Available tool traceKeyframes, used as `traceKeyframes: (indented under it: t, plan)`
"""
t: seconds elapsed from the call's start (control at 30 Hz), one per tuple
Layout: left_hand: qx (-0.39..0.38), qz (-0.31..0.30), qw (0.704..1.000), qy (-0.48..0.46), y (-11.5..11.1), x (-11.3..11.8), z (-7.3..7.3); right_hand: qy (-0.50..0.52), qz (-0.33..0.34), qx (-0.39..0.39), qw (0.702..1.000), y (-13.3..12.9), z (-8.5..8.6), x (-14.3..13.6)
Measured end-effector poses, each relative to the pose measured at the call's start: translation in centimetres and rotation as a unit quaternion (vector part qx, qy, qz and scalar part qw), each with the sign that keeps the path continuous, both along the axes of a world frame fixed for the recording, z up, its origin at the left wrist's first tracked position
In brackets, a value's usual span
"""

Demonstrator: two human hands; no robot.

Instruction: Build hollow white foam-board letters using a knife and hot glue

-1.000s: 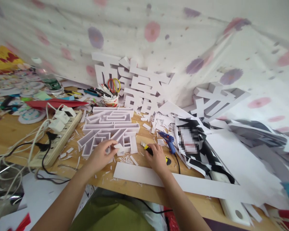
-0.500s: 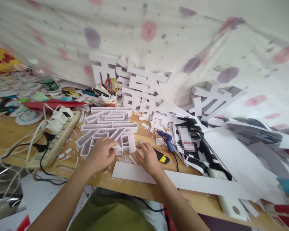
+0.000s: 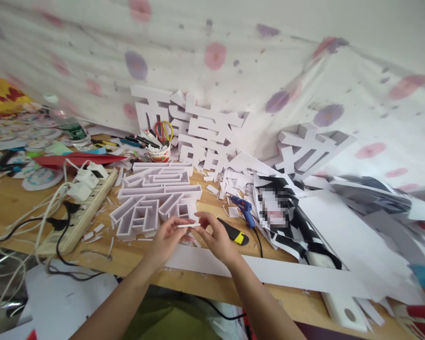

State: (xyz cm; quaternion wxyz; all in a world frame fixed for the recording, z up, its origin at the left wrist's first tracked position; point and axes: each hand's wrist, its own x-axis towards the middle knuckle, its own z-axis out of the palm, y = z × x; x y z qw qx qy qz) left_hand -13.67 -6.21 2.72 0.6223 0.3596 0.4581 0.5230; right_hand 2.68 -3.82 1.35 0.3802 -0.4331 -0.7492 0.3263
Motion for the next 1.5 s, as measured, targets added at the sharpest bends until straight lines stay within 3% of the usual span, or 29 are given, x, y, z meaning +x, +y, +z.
traceKeyframes:
  t: [0.17, 0.3, 0.4, 0.47, 0.53, 0.63, 0.73, 0.83, 0.93, 1.07, 1.33, 1.5]
  plan:
    - [-0.075, -0.055, 0.982, -0.166, -0.2, 1.1, 0.6, 0.085, 0.033, -0.052, 0.994, 0.4, 1.1, 0.4]
    - [-0.198, -0.141, 0.955, -0.169, -0.1, 1.9, 0.6, 0.097, 0.128, -0.106, 0.981, 0.9, 1.4, 1.7]
    - [-0.207, -0.196, 0.941, -0.183, -0.2, 2.6, 0.1, 0.03, 0.096, -0.101, 0.99, 1.3, 0.8, 3.2]
    - [-0.179, -0.172, 0.949, -0.194, -0.1, 3.0, -0.1, -0.07, -0.008, -0.065, 0.995, 1.6, -0.2, 4.4]
    - [-0.159, -0.135, 0.959, -0.191, -0.1, 3.2, -0.1, -0.209, -0.112, -0.025, 0.971, 1.8, -1.3, 5.4]
    - [-0.153, -0.099, 0.965, -0.187, -0.1, 3.7, -0.2, -0.339, -0.153, 0.004, 0.928, 1.6, -3.0, 6.3]
    - [-0.15, -0.076, 0.968, -0.186, -0.1, 4.1, -0.2, -0.372, -0.147, -0.005, 0.917, 1.3, -3.9, 6.2]
    - [-0.144, -0.067, 0.974, -0.159, 0.0, 4.4, -0.3, -0.342, -0.16, -0.007, 0.926, 1.0, -3.7, 6.0]
    - [-0.14, -0.048, 0.983, -0.108, 0.2, 4.6, -0.3, -0.259, -0.16, 0.003, 0.953, 0.4, -2.3, 5.7]
    - [-0.118, -0.006, 0.992, -0.034, 0.5, 4.9, -0.9, -0.228, -0.055, 0.038, 0.971, -0.8, 0.2, 4.9]
    - [-0.08, 0.04, 0.996, 0.018, 0.6, 5.0, -2.0, -0.382, 0.032, 0.042, 0.923, -2.0, 1.7, 3.0]
    - [-0.067, 0.023, 0.997, 0.032, 0.5, 5.1, -2.1, -0.4, 0.018, 0.041, 0.915, -1.6, 2.2, 3.3]
